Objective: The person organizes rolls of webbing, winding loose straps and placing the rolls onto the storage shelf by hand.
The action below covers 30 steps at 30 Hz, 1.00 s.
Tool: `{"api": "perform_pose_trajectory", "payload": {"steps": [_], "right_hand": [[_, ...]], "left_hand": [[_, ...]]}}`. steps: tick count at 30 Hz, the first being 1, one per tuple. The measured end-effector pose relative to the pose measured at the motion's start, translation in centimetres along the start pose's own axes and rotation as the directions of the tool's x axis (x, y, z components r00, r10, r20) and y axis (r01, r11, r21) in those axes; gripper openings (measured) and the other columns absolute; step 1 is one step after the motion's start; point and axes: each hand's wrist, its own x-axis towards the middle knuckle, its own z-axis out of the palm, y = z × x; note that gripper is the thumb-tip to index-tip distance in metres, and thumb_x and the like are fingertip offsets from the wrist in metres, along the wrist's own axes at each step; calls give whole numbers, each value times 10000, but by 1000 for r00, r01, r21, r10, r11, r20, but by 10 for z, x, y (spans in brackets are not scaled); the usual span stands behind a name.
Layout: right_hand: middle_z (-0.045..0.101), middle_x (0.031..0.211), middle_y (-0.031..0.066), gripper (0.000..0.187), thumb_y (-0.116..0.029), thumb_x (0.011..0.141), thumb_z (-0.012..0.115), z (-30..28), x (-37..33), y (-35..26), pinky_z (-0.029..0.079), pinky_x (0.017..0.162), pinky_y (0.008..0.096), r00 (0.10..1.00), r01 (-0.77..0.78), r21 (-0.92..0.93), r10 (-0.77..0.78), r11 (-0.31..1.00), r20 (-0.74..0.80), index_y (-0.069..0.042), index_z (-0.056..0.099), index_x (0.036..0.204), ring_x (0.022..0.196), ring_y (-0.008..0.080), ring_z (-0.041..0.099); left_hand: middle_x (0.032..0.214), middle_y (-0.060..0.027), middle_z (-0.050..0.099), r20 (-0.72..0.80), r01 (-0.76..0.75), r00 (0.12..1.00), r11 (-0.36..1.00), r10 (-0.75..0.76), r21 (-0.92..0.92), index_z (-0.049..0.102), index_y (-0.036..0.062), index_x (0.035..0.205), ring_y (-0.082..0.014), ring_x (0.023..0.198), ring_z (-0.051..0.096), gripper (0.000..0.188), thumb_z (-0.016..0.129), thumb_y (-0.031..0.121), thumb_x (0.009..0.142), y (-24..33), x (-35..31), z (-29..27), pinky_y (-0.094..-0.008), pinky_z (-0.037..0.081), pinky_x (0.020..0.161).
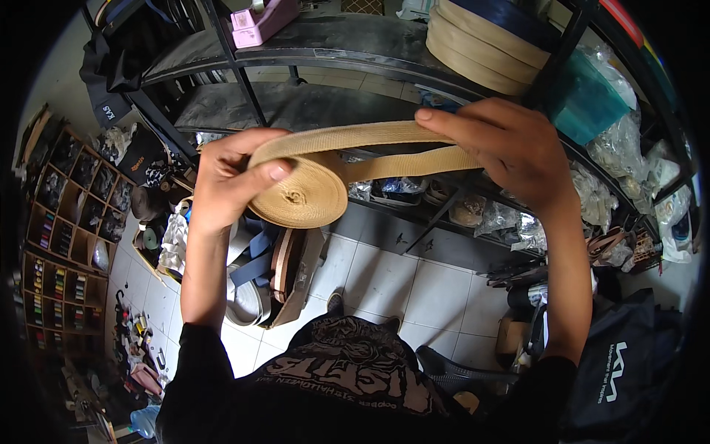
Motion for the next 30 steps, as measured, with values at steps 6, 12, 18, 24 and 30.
{"api": "perform_pose_trajectory", "payload": {"steps": [6, 12, 18, 24, 30], "right_hand": [[652, 800, 70, 361, -13, 844, 670, 50, 14, -52, 449, 544, 234, 924, -269, 342, 341, 900, -172, -114, 664, 1190, 606, 102, 562], [646, 908, 97, 380, -38, 893, 621, 132, 19, -90, 470, 663, 249, 701, -273, 638, 603, 720, -381, 30, 568, 1264, 761, 133, 590], [472, 719, -53, 395, -148, 978, 539, 143, 33, -124, 319, 496, 192, 468, -208, 952, 878, 225, -105, -28, 496, 1352, 575, 24, 368], [449, 669, -70, 400, -166, 950, 588, 147, 29, -116, 277, 501, 195, 343, -75, 994, 934, -79, 100, -8, 535, 1314, 568, 9, 323], [499, 712, -61, 381, -171, 942, 602, 153, 10, -101, 276, 508, 189, 284, -66, 996, 956, -58, 75, 1, 566, 1279, 563, 1, 340]], "left_hand": [[954, -87, 686, -412, -179, 911, 873, -28, -455, 645, -59, 1081, -112, 830, 622, 335, 689, 201, 874, 2, 11, 21, -241, 489, 777], [933, -74, 671, -579, -350, 811, 720, -87, -599, 632, -50, 1064, -110, 830, 616, 289, 653, 184, 896, -16, 28, 48, -237, 481, 770], [1039, -97, 664, -543, -280, 762, 577, -353, -768, 619, 29, 1080, -218, 971, 632, 379, 508, 354, 920, -32, 19, 60, -351, 473, 887], [1091, -79, 644, -520, -256, 760, 555, -390, -791, 596, 46, 1142, -216, 1025, 607, 393, 512, 364, 927, -54, 10, 76, -364, 448, 922], [1005, -42, 619, -465, -172, 820, 631, -333, -757, 586, 26, 1075, -126, 950, 570, 262, 565, 238, 922, -60, 11, 72, -264, 427, 865]]}}
